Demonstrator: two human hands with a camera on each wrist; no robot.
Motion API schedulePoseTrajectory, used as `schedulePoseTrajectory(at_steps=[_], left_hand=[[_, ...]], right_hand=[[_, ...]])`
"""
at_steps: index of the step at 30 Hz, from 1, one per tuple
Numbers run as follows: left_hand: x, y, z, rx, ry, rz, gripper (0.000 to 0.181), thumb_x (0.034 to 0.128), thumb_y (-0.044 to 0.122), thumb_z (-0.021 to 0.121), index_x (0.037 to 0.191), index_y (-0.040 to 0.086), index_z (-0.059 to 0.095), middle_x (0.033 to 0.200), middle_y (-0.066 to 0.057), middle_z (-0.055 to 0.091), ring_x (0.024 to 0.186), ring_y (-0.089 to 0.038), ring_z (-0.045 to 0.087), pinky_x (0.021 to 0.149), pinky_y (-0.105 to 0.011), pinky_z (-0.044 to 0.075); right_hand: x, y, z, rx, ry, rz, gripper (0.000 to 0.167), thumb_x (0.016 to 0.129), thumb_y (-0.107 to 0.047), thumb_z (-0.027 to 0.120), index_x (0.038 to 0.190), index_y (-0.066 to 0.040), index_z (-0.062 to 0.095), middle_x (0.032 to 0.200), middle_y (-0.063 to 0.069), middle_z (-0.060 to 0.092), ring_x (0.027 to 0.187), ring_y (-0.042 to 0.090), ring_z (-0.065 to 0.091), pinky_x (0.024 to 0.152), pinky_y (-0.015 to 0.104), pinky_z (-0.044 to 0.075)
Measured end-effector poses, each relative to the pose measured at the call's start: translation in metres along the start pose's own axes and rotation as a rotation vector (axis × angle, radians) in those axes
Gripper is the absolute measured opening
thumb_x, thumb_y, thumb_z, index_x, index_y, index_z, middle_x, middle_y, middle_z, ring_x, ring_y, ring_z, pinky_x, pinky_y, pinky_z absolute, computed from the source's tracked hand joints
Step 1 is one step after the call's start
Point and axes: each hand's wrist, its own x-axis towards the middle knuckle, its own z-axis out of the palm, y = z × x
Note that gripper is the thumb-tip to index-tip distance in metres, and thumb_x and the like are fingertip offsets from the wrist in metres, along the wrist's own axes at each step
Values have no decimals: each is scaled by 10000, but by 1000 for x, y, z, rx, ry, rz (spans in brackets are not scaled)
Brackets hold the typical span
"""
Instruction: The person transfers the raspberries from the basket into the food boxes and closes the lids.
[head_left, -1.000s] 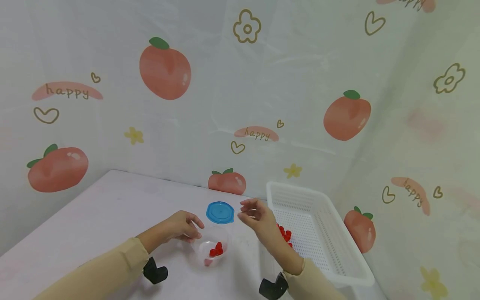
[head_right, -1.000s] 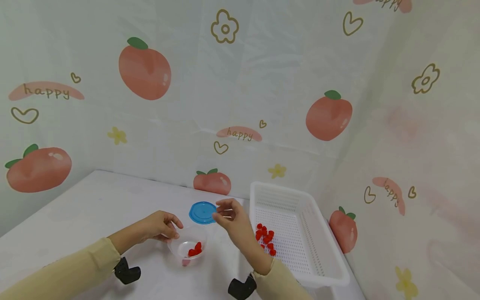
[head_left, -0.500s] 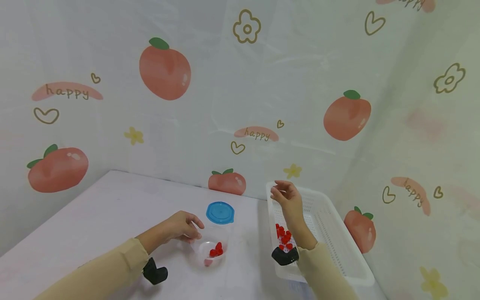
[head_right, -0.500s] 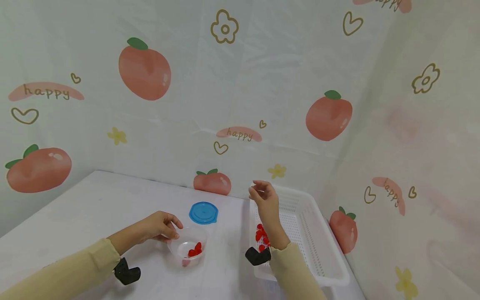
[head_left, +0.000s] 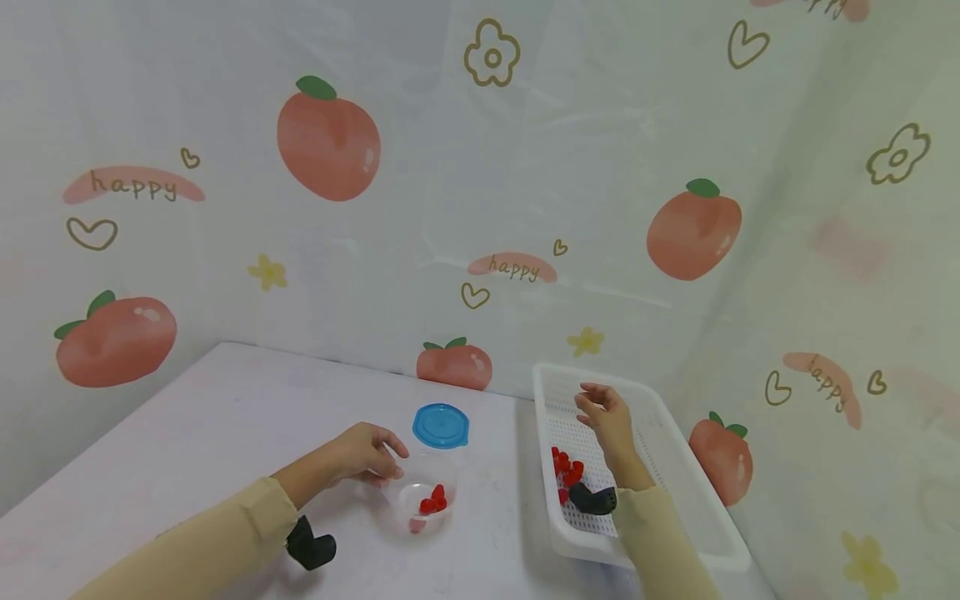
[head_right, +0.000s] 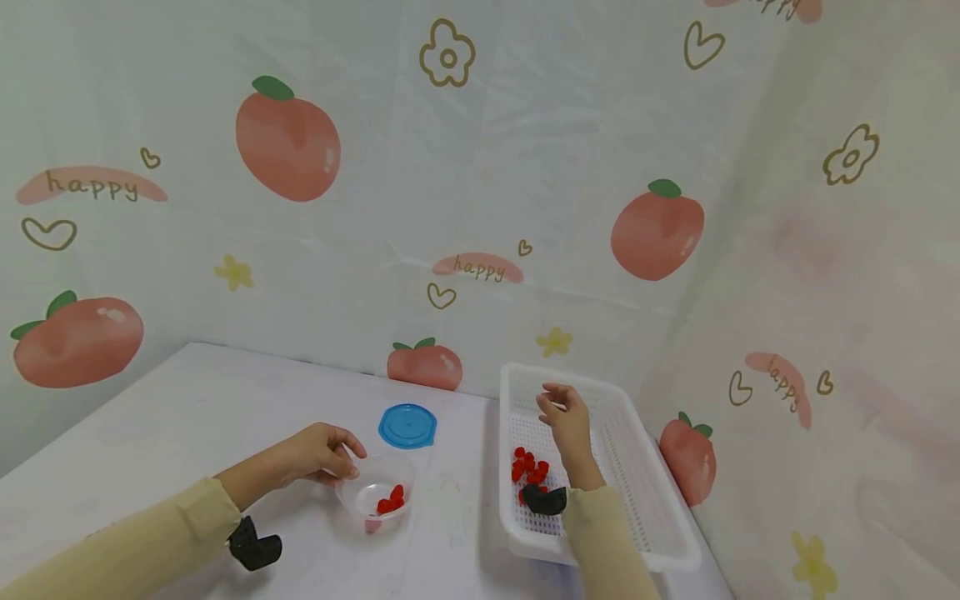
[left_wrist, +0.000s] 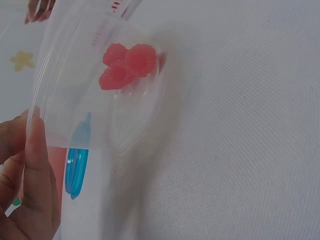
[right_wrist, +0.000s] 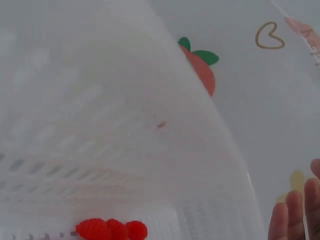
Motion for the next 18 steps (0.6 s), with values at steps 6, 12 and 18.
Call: schedulePoseTrajectory(at_steps=[6,12,18], left_hand=[[1,-1,0,4,-2,4,248,767,75,800,990,60,691,798,-104,605,632,-198,578,591,-249,560],[2,-2,0,12,-10,11,253,771,82,799,999,56,691,804,-103,607,638,-199,582,597,-252,562],[3,-2,0,6,-20,13,260,764,89,805,995,62,689,804,-104,610,634,-199,583,602,-250,562]], right_hand=[[2,11,-11,-106,-53,81,358,958,-91,575,1259,86,495,1088,141,596,876,85,587,845,295,561],[2,25,-19,-193,-116,177,389,941,-87,585,1270,101,493,1162,236,625,1040,344,600,839,360,561],[-1,31,-24,-328,-215,235,408,923,-108,588,1256,114,506,1191,277,614,1141,456,538,929,488,501]])
